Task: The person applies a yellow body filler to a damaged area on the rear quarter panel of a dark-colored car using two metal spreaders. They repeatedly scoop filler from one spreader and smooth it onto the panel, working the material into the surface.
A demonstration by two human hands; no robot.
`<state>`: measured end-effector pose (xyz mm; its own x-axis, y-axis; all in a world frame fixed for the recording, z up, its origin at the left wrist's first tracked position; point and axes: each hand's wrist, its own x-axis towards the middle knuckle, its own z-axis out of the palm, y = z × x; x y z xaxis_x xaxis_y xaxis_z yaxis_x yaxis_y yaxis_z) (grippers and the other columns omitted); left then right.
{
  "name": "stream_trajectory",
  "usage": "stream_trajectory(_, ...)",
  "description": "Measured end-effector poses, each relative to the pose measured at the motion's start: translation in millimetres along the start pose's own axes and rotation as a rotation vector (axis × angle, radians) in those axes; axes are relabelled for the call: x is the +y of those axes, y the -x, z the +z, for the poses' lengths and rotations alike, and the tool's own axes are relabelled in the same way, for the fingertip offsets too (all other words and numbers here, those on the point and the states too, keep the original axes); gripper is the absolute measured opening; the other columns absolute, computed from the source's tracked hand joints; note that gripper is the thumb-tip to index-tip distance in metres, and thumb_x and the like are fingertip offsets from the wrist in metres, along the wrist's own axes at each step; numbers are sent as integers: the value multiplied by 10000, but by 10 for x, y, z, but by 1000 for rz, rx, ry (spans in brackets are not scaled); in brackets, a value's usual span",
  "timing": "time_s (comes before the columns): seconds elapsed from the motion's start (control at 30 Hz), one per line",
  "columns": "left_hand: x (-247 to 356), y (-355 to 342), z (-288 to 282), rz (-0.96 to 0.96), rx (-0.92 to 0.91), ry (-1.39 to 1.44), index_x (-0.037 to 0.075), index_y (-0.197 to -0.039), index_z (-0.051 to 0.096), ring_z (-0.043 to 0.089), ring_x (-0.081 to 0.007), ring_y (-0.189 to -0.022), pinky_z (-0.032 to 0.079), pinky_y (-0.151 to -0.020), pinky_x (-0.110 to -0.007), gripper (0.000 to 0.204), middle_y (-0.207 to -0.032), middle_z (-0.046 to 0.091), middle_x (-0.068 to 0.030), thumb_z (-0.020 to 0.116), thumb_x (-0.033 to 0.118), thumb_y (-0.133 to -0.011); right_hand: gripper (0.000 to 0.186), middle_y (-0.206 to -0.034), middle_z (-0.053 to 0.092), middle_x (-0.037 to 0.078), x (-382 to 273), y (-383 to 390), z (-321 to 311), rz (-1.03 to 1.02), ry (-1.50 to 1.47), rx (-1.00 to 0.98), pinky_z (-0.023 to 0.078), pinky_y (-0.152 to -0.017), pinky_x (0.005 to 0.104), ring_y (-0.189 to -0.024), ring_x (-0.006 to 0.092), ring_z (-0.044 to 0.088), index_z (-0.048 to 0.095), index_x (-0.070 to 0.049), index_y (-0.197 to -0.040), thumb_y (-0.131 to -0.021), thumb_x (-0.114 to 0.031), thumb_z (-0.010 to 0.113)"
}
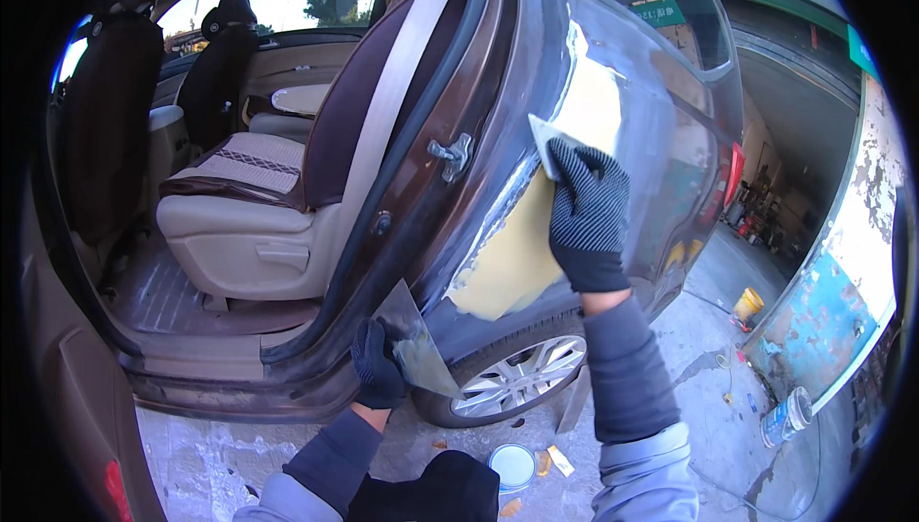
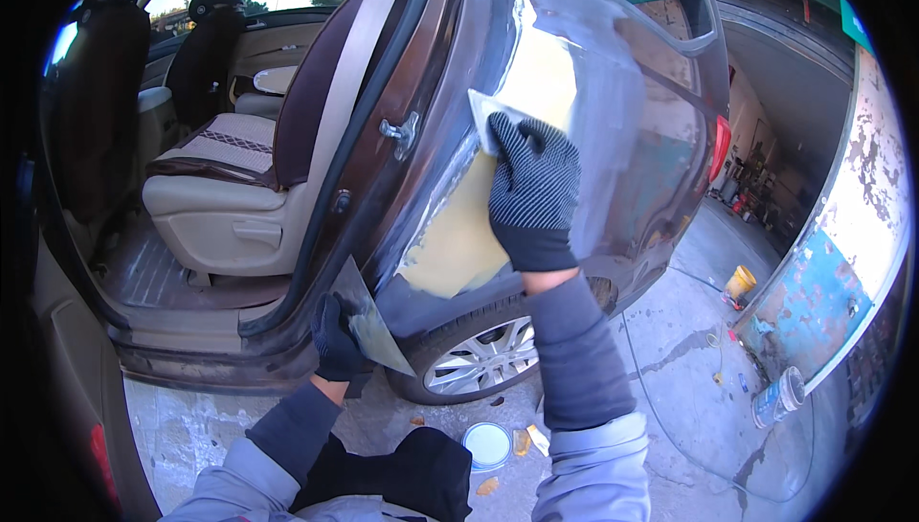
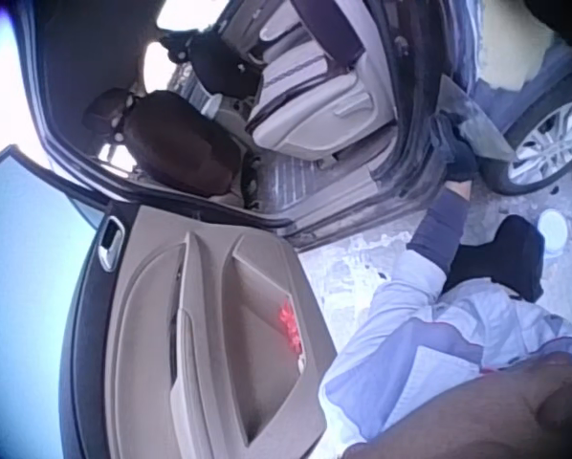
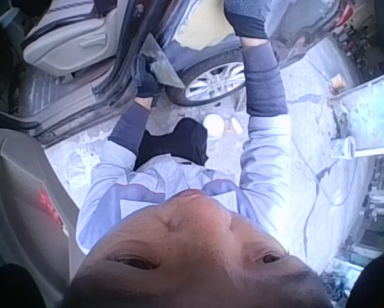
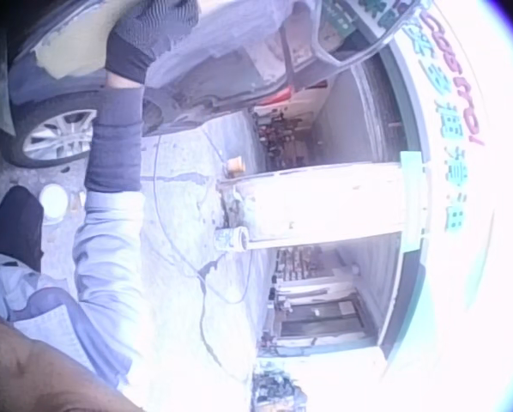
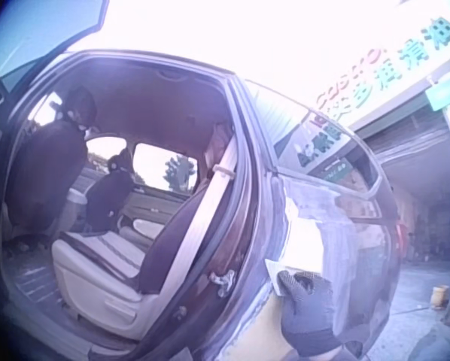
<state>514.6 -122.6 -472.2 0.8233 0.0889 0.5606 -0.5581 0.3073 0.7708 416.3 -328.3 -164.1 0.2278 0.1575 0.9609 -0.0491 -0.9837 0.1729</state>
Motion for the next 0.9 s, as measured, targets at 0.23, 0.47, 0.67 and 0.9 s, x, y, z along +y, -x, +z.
stream_trajectory(0.23, 172, -19, -43, 215, -26, -243, 21, -942, 630, 549, -201, -797, 461, -746, -371, 277, -877, 601, -75, 528, 230, -1092, 579, -1173, 640, 202, -475, 660, 99, 101, -12, -20, 503, -997, 500, -1109, 408, 610, 717, -127, -1349, -796, 23, 639)
stream_trajectory(0.47, 92, -10, -16, 49, 53, -88, 38, -946, 626, 531, -154, -826, 457, -771, -352, 299, -899, 598, -40, 497, 243, -1122, 613, -1237, 606, 214, -860, 1207, 183, 208, 32, -154, 473, -999, 538, -1144, 424, 583, 688, -163, -1391, -787, -63, 716)
stream_trajectory(0.67, 30, -12, 8, -285, 60, 464, 41, -1039, 651, 557, -143, -917, 474, -864, -346, 265, -988, 618, -34, 503, 245, -1120, 629, -1220, 600, 192, -1069, 1594, 239, 202, 28, -154, 475, -971, 526, -1126, 401, 581, 685, -212, -1412, -800, -80, 746)
stream_trajectory(0.9, -67, -54, -8, -337, 42, 545, 40, -1059, 662, 562, -148, -939, 473, -885, -351, 274, -1011, 625, -38, 493, 246, -1123, 560, -1193, 619, 162, -1225, 1884, 252, 201, -22, -184, 461, -946, 523, -1096, 378, 593, 717, -196, -1346, -802, -61, 692)
